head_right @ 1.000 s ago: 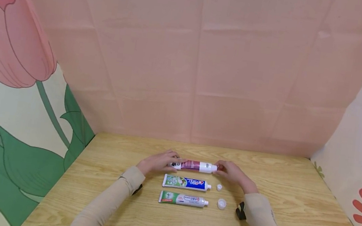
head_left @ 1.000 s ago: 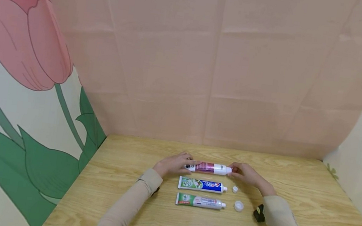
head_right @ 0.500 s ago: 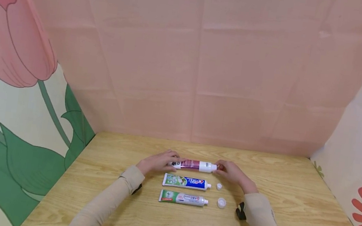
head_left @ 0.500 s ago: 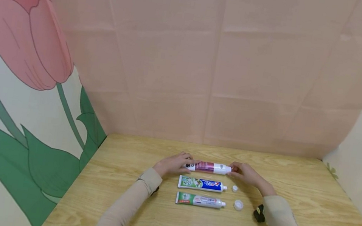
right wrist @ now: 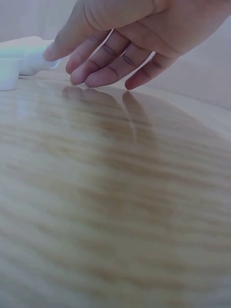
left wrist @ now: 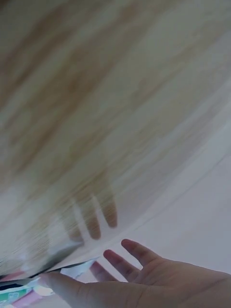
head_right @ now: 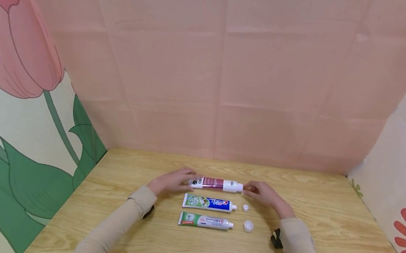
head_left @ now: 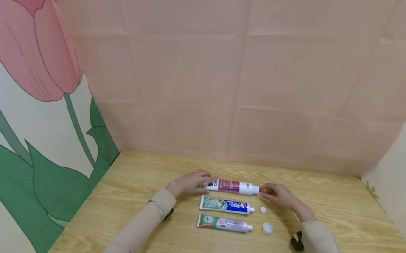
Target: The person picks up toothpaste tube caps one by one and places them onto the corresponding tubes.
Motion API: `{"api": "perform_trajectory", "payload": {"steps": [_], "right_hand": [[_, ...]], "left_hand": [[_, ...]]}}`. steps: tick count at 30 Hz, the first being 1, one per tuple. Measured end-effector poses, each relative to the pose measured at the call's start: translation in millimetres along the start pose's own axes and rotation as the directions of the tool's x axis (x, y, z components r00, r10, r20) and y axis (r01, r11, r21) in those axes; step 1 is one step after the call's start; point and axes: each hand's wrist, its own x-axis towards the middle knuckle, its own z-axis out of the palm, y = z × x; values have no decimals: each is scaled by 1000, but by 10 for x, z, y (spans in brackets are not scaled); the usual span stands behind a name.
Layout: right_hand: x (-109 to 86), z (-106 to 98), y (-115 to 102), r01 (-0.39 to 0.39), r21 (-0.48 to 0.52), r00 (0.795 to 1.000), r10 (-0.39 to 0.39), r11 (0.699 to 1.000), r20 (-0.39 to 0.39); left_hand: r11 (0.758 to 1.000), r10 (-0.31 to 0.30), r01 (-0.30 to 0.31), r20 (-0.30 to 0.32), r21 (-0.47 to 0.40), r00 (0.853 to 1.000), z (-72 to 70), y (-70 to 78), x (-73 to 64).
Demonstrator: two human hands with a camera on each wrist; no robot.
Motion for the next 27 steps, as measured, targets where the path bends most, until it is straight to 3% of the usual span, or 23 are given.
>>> {"api": "perform_trajectory", "payload": {"steps": [8, 16, 27], "right_hand": [[-71, 16, -4, 21, -9, 1000, -22, 1000, -13], [-136, -48, 2, 30, -30, 999, -31, 999, -37], [-189, -85, 73, 32, 53, 999, -34, 998, 29]], "left_hand": [[999, 3, -2, -19, 35, 1000, 16, 12, -32], [990, 68, -58, -71, 130, 995, 6, 20, -15], [982, 92, -79, -71, 173, 993, 36, 38, -9]]}}
